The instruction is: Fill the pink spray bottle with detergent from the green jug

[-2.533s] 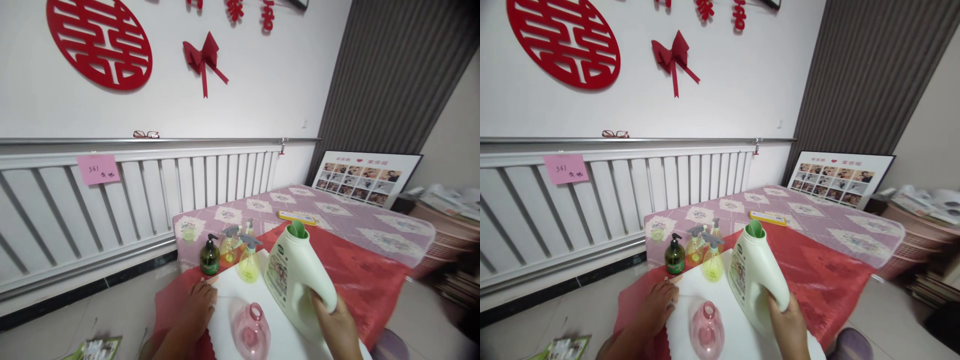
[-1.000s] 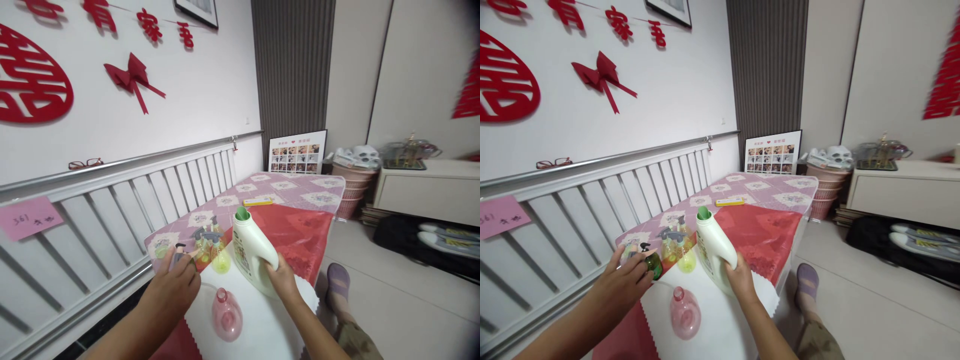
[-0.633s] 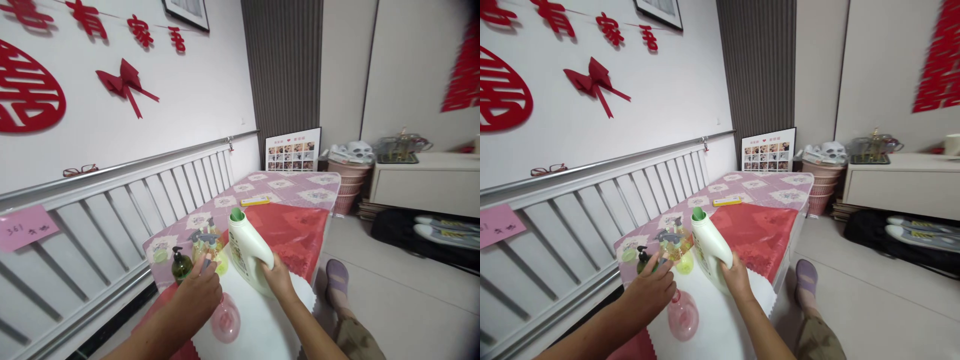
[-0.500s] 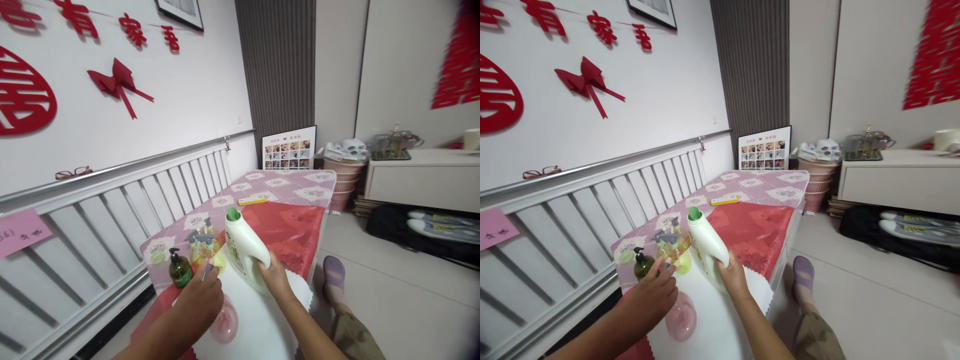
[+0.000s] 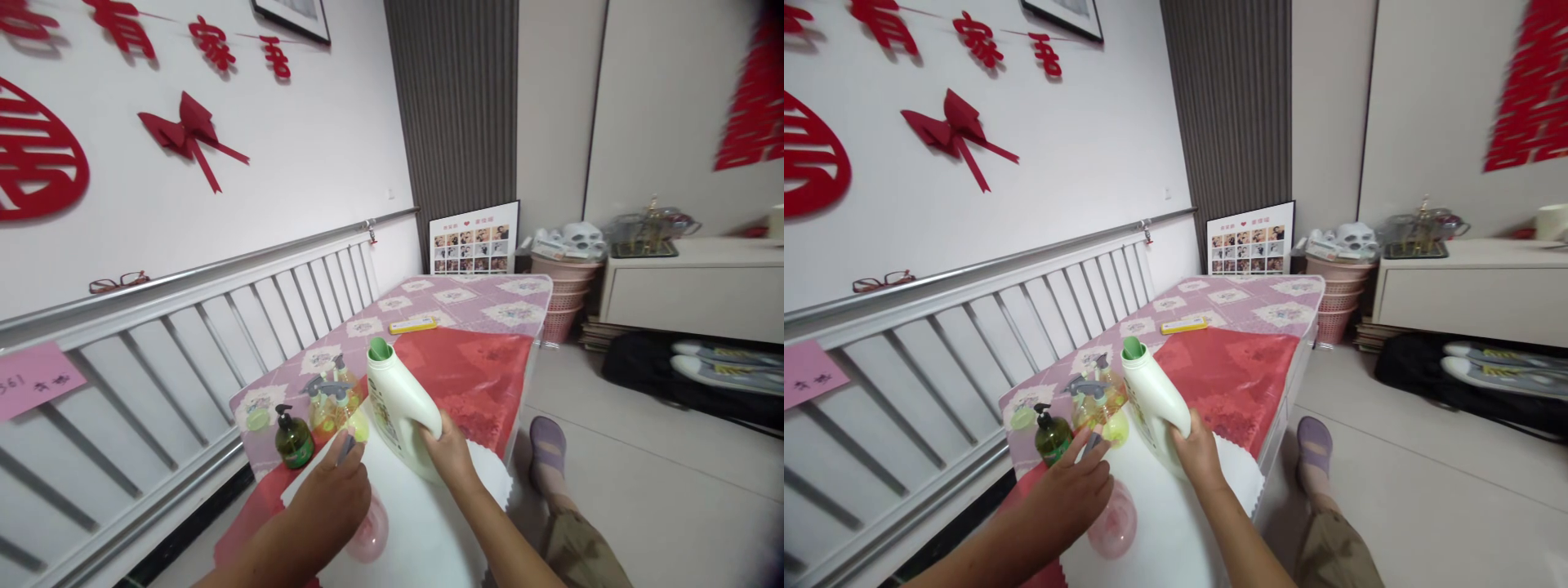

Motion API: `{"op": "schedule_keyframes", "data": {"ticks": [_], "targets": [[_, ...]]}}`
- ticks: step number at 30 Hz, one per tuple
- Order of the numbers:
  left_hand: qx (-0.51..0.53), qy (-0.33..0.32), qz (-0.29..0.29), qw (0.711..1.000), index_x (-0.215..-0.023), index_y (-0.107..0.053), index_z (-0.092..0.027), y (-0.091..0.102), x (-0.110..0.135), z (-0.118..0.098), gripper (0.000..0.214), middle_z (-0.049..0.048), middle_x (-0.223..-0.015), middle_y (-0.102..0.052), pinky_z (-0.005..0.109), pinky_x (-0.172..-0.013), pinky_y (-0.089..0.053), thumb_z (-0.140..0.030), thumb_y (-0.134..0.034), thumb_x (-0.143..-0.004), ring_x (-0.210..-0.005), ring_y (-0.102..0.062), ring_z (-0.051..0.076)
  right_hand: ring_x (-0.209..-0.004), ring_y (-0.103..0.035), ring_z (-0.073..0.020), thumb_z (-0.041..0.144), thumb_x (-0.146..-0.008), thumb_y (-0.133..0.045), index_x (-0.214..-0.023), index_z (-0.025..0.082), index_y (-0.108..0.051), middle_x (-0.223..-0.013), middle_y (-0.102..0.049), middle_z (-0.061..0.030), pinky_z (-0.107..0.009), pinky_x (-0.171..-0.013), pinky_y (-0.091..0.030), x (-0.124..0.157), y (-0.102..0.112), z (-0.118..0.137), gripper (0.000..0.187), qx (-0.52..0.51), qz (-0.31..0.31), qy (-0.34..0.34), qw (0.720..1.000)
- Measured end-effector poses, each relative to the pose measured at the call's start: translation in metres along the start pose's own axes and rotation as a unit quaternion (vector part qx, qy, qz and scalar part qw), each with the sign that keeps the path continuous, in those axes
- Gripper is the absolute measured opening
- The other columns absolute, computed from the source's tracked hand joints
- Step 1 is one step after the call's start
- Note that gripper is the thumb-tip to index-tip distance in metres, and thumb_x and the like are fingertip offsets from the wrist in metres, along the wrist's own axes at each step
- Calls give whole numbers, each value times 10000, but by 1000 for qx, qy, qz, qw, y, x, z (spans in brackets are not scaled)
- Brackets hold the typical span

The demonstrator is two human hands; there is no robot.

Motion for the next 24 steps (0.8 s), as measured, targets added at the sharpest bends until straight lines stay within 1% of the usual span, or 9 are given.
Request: {"op": "schedule_keyframes", "data": {"ticks": [10, 12, 15, 17, 19, 20, 21, 22, 24], "targets": [[2, 16, -28, 999, -794, -641, -209, 6, 6, 2, 155, -30, -726, -699, 529, -1187, 9, -191, -515, -883, -1014, -650, 225, -766, -677, -275, 395, -723, -497, -826, 242, -577, -780, -709, -55, -388, -713, -517, -1, 2, 1, 201, -3, -5, 9, 1000], [6, 25, -48, 999, -834, -644, -215, 13, 8, 2, 138, -30, -812, -730, 531, -1200, 32, -194, -520, -889, -1021, -651, 217, -759, -677, -273, 398, -722, -498, -820, 240, -579, -769, -708, -52, -387, -712, -518, -1, 2, 2, 202, -2, -8, 11, 1000], [32, 49, -57, 997, -1020, -639, -244, 24, 18, 2, 157, -24, -1086, -742, 498, -1217, 58, -244, -540, -898, -1091, -625, 202, -744, -673, -269, 406, -727, -503, -799, 243, -576, -740, -702, -41, -387, -706, -520, -1, 3, 3, 192, -1, -10, 14, 1000], [71, 104, -77, 989, -1141, -604, -270, 25, 31, 3, 252, -24, -1185, -718, 433, -1231, 15, -281, -556, -894, -1156, -595, 189, -740, -672, -267, 402, -726, -510, -796, 246, -576, -731, -701, -32, -385, -699, -522, 0, 4, 4, 184, -1, -11, 14, 1000], [134, 210, -110, 962, -1227, -551, -259, 16, 50, 3, 341, 6, -1219, -702, 375, -1219, -156, -300, -560, -889, -1202, -574, 180, -754, -676, -265, 387, -717, -517, -805, 250, -579, -745, -707, -25, -382, -702, -526, -1, 5, 5, 175, -2, -16, 14, 1000], [173, 280, -119, 937, -1271, -511, -235, 6, 60, 2, 393, 47, -1256, -681, 376, -1177, -282, -318, -554, -889, -1226, -566, 189, -764, -678, -264, 380, -713, -520, -809, 253, -582, -755, -711, -21, -382, -706, -528, -1, 5, 5, 171, -2, -17, 13, 1000], [218, 326, -92, 915, -1322, -445, -195, -7, 68, -2, 485, 109, -1309, -641, 375, -1068, -440, -356, -561, -880, -1247, -562, 214, -773, -679, -263, 375, -711, -523, -811, 256, -584, -763, -714, -19, -382, -711, -531, -1, 5, 5, 168, -2, -20, 13, 1000], [261, 402, -63, 876, -1336, -408, -174, -22, 77, -7, 536, 154, -1333, -615, 418, -987, -521, -390, -563, -870, -1245, -572, 250, -778, -680, -263, 372, -708, -526, -810, 257, -585, -769, -717, -18, -385, -714, -533, -1, 6, 5, 165, -2, -22, 11, 1000], [354, 517, -15, 780, -1331, -377, -140, -51, 86, -22, 578, 217, -1365, -569, 526, -979, -534, -440, -537, -863, -1264, -563, 311, -783, -681, -265, 371, -703, -535, -811, 256, -590, -774, -721, -21, -391, -721, -536, -1, 6, 5, 167, 1, -25, 8, 1000]]}}
Point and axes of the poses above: each hand's wrist, its own x-axis away from the middle knuckle, its own y-axis out of the back of the hand, z = x × y, the point moved 3 cm from there along -x, towards the middle knuckle
